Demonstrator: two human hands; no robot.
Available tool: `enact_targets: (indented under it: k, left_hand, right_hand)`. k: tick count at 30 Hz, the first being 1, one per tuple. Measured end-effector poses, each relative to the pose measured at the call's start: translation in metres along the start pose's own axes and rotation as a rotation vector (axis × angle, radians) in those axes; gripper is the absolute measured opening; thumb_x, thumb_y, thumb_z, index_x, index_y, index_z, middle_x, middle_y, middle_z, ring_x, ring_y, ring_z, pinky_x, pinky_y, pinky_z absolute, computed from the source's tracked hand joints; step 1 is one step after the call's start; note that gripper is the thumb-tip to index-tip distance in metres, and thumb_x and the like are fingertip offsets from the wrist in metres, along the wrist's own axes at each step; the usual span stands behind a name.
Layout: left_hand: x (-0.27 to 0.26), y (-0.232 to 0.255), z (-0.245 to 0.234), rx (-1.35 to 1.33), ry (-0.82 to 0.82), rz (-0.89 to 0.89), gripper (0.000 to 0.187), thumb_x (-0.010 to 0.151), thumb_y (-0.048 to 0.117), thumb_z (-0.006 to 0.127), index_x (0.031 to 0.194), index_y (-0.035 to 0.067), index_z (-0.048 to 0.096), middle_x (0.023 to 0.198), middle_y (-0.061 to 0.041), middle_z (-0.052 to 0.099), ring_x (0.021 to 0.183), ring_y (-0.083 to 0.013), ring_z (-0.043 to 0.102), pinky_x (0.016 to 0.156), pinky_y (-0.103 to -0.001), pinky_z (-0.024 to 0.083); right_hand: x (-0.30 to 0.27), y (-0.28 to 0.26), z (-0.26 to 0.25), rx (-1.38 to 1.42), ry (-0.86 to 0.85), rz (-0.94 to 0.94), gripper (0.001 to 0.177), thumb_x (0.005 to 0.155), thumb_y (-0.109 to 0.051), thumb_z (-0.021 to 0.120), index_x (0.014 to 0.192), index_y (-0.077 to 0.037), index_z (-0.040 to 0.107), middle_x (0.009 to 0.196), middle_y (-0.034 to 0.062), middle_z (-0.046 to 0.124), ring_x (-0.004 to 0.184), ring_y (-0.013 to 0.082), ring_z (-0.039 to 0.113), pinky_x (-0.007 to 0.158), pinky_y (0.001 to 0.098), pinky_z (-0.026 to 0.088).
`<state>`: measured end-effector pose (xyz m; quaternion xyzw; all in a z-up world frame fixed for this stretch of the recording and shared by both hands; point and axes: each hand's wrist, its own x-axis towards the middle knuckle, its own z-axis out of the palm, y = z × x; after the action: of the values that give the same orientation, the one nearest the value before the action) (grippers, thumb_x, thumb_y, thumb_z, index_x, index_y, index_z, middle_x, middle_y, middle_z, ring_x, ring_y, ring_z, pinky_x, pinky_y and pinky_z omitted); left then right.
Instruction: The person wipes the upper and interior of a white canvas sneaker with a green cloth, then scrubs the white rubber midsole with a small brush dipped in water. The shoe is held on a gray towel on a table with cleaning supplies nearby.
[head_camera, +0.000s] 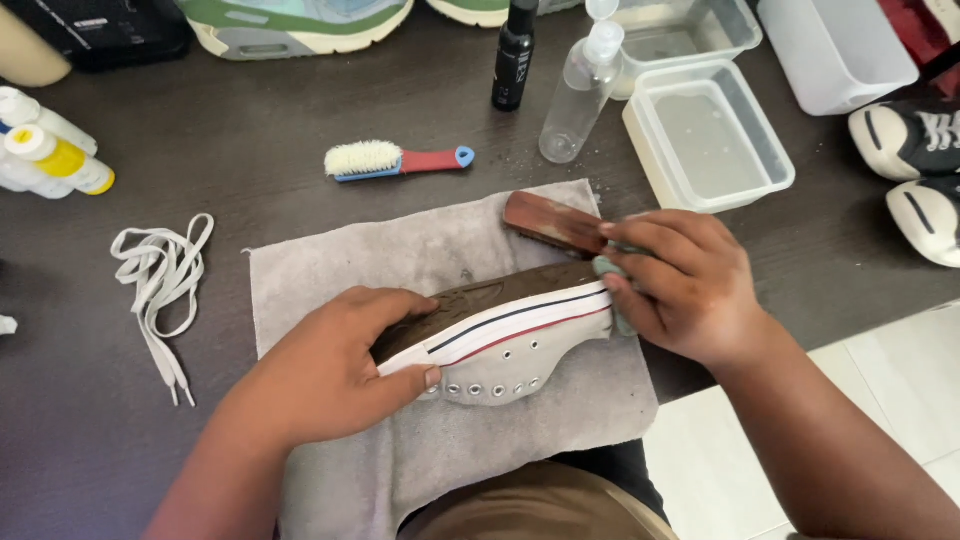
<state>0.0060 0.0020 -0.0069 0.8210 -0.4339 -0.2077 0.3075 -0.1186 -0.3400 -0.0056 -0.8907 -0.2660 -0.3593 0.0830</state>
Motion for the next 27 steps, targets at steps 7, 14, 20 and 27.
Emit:
enact_targets:
  k: [7, 14, 20, 27]
  left_hand:
    - [-0.001, 0.001, -0.007, -0.139, -0.002, -0.080, 0.053, 0.084, 0.045, 0.074, 0.131, 0.021, 0.069, 0.121, 0.002, 0.080, 0.109, -0.0166, 0.074, 0.092, -0.034, 0.055]
    - [-0.003, 0.000, -0.004, -0.314, 0.026, -0.193, 0.043, 0.085, 0.027, 0.075, 0.127, 0.019, 0.069, 0.117, 0.005, 0.078, 0.103, -0.0103, 0.070, 0.092, -0.028, 0.053]
    - [-0.012, 0.001, -0.002, -0.423, 0.094, -0.199, 0.051, 0.085, 0.036, 0.068, 0.132, 0.016, 0.067, 0.127, 0.003, 0.075, 0.117, -0.0114, 0.069, 0.100, -0.031, 0.053]
    - [-0.026, 0.030, 0.007, -0.408, 0.176, -0.260, 0.047, 0.088, 0.037, 0.063, 0.131, 0.017, 0.066, 0.124, 0.003, 0.078, 0.114, -0.0106, 0.071, 0.096, -0.030, 0.053]
  right_hand:
    - [-0.070, 0.018, -0.045, -0.068, 0.171, 0.284, 0.019, 0.106, -0.003, 0.064, 0.100, 0.012, 0.072, 0.116, 0.0346, 0.072, 0.102, 0.0447, 0.073, 0.092, 0.0506, 0.059]
    - [-0.126, 0.034, -0.064, -0.289, 0.066, 0.382, 0.011, 0.105, -0.007, 0.074, 0.108, 0.004, 0.076, 0.132, 0.0261, 0.074, 0.115, 0.0387, 0.073, 0.102, 0.0474, 0.058]
    - [-0.121, 0.029, -0.057, -0.514, -0.036, 0.312, 0.017, 0.097, -0.030, 0.085, 0.107, -0.017, 0.083, 0.136, 0.0096, 0.077, 0.129, 0.0311, 0.071, 0.128, 0.0467, 0.028]
    - [-0.045, -0.011, -0.044, 0.150, 0.147, 0.373, 0.034, 0.099, -0.017, 0.069, 0.123, 0.007, 0.070, 0.129, 0.0268, 0.070, 0.114, 0.0352, 0.076, 0.100, 0.0405, 0.063]
